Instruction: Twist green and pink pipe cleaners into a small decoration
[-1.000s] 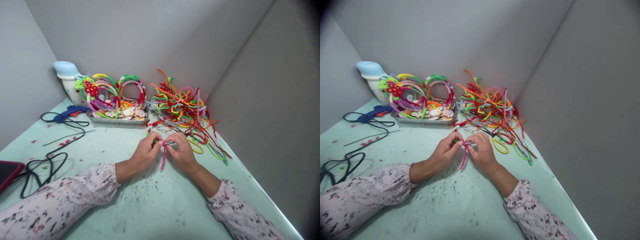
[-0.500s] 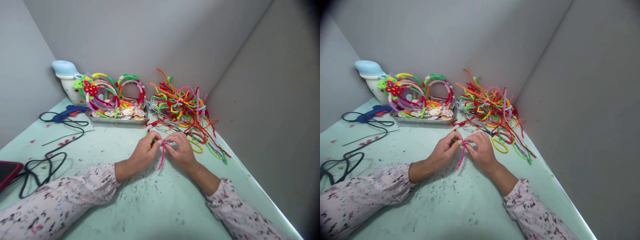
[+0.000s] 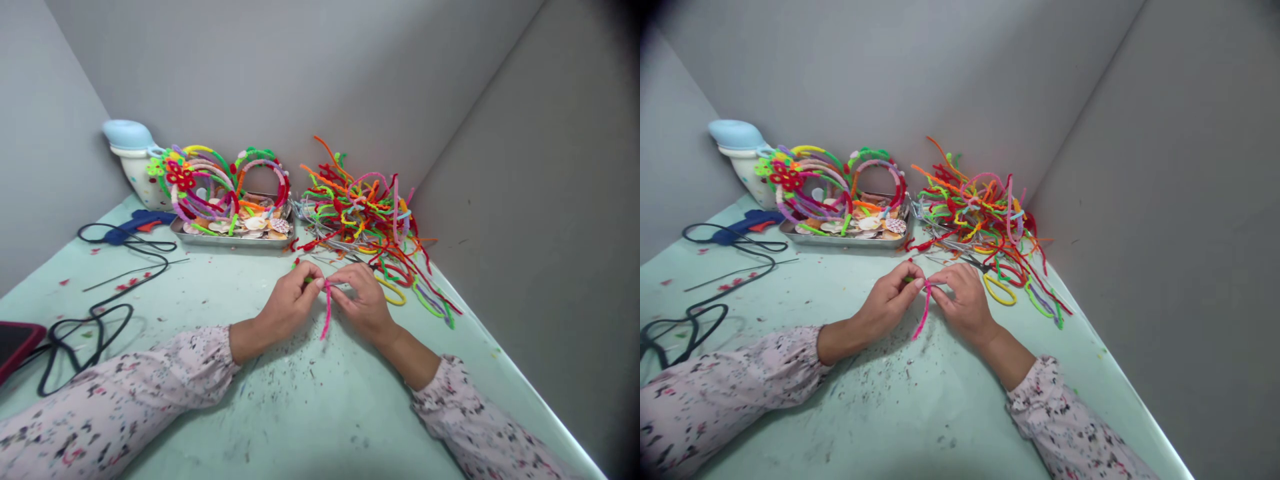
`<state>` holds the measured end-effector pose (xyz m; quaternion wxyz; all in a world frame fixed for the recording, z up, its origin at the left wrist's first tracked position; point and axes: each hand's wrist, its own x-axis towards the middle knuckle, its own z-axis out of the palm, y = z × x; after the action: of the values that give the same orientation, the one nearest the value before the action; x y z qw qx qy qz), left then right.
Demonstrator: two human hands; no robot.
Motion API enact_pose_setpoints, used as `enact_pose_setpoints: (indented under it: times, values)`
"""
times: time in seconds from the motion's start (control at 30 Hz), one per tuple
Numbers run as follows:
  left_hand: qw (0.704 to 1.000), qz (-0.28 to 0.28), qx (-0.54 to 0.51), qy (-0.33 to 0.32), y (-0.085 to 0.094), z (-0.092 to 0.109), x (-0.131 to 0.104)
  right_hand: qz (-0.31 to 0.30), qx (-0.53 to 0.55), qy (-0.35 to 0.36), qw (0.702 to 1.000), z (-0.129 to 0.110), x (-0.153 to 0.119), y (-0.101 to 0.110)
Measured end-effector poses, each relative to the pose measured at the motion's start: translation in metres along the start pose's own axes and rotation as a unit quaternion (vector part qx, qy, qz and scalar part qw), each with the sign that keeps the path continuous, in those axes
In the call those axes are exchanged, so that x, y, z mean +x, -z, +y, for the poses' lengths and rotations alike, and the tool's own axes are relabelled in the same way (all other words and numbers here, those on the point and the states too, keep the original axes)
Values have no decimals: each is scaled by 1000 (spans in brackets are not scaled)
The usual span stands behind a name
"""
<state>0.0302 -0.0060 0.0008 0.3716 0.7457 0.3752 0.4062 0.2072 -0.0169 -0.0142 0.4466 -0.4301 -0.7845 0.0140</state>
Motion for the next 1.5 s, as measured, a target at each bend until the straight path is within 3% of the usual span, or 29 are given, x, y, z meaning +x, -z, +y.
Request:
enact_pose_setpoints:
  times: [0.5, 1.03, 1.5]
  values:
    - [1000, 2, -4, -4, 0, -1, 0, 7, 13, 1, 1000, -1, 1, 0]
    - [1000, -5, 2, -11, 0, -4, 1, 15, 100, -62, 993, -6, 0, -3]
    - [1000, -6, 6, -1, 0, -5, 1, -23, 99, -71, 992, -6, 1, 0]
